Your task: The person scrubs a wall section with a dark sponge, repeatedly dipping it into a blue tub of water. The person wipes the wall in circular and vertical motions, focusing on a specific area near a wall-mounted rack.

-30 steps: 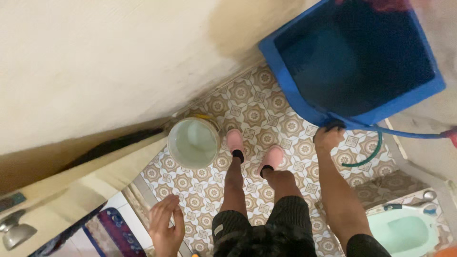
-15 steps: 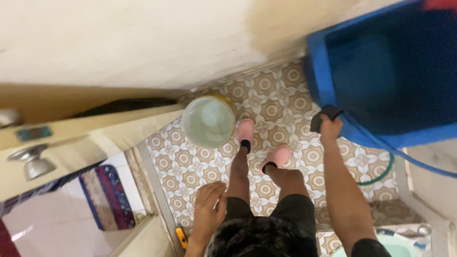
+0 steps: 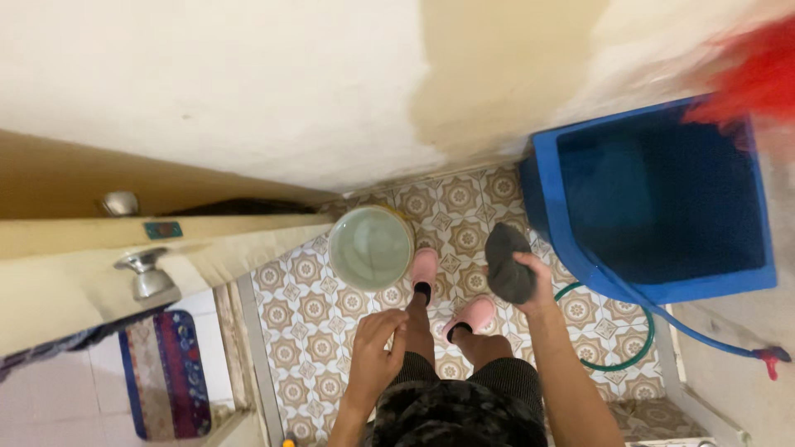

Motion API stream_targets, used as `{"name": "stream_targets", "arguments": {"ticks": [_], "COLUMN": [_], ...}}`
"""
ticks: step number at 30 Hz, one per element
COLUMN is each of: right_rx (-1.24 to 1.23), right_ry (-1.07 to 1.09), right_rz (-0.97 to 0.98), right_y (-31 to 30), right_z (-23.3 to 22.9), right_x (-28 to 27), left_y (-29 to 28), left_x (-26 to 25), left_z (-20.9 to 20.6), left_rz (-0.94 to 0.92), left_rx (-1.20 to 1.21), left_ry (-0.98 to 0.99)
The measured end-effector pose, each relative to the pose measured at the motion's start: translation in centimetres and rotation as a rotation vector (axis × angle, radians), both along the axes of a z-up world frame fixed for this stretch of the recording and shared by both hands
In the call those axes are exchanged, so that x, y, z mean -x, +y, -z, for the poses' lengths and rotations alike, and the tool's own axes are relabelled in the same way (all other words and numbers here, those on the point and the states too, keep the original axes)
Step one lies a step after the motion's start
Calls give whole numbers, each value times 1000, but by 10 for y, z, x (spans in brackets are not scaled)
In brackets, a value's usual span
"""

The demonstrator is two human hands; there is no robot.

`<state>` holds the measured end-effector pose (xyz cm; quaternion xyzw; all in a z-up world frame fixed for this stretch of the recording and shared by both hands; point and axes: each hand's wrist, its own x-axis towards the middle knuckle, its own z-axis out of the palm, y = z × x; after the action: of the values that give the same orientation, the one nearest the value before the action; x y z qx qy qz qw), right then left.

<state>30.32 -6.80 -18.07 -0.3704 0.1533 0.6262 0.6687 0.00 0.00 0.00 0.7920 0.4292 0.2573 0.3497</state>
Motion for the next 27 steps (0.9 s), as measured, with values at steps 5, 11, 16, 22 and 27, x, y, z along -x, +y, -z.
{"name": "stream_targets", "arguments": {"ticks": [5, 11, 16, 22, 27], "right_rx": [-92, -42, -23, -16, -3], "right_ry": [-177, -278, -373, -484, -495], "right_rz": [-45, 82, 267, 504, 712], "right_y": [17, 30, 52, 102, 161], "right_z": [-61, -113, -141, -139, -135], "right_x": [16, 18, 13, 1, -13], "left_y": [47, 130, 202, 258, 281], "left_x": [-12, -38, -74, -118, -148], "left_z": [-29, -61, -110, -176, -196], "left_rz": [137, 211, 288, 442, 455], "left_rx": [-106, -330, -532, -777, -935], "left_ry": [-110, -92, -172, -278, -365]}}
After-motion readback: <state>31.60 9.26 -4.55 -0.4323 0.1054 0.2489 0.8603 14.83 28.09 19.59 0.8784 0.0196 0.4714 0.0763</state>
